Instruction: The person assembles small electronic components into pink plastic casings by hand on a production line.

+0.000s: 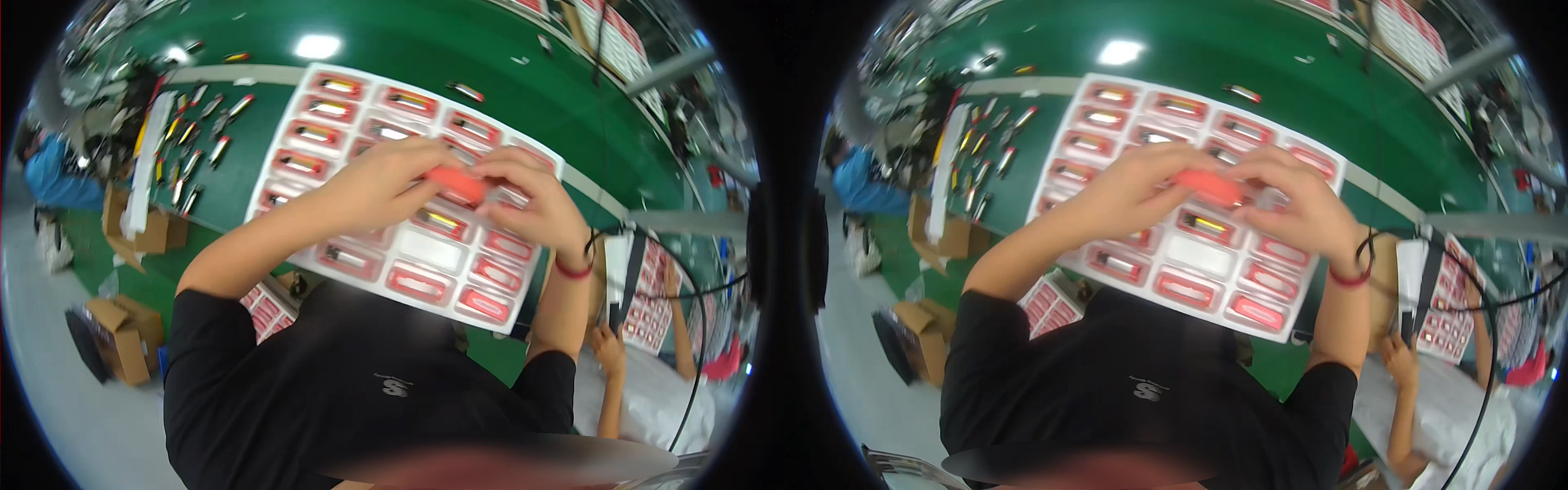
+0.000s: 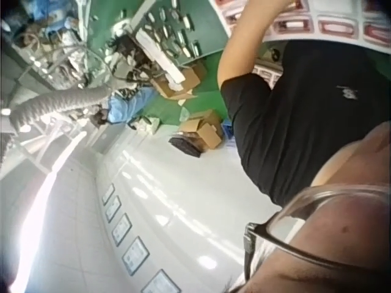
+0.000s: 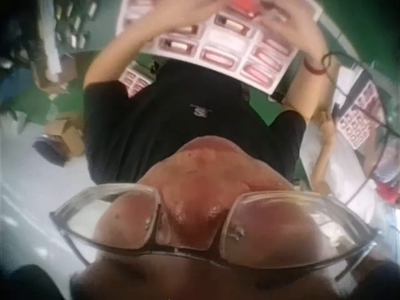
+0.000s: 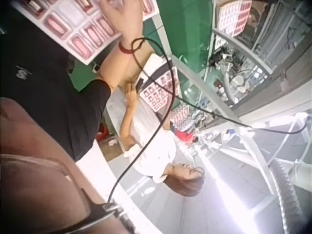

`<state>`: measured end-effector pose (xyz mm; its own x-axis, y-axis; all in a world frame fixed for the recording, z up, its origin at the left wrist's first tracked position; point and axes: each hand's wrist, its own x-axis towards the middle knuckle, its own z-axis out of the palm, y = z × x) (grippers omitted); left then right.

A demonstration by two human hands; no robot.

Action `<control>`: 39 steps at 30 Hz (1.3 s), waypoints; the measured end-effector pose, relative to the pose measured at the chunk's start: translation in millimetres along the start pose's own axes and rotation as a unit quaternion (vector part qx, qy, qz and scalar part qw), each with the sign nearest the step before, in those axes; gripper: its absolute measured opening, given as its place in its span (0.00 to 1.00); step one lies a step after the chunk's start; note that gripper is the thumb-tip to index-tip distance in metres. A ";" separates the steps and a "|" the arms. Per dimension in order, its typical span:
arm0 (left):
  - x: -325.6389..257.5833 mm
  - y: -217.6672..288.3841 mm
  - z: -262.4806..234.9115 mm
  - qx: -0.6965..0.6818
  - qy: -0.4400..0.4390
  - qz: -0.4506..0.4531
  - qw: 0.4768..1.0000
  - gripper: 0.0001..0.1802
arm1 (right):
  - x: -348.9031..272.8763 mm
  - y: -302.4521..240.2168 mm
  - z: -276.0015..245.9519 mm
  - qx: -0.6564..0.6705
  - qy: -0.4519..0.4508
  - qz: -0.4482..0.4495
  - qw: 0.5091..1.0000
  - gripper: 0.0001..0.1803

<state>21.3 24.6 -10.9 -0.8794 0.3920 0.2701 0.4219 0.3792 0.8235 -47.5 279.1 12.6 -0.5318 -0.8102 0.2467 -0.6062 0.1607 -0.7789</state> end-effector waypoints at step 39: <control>-24.3 37.5 39.4 0.057 -0.245 0.038 0.967 0.14 | 2.3 13.5 -36.1 0.390 0.340 0.060 0.854 0.09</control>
<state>67.2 62.4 -6.2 -0.6464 0.7622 0.0355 0.5273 0.4125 0.7428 -78.3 299.8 23.5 -0.9432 -0.2576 0.2100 -0.0865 -0.4199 -0.9034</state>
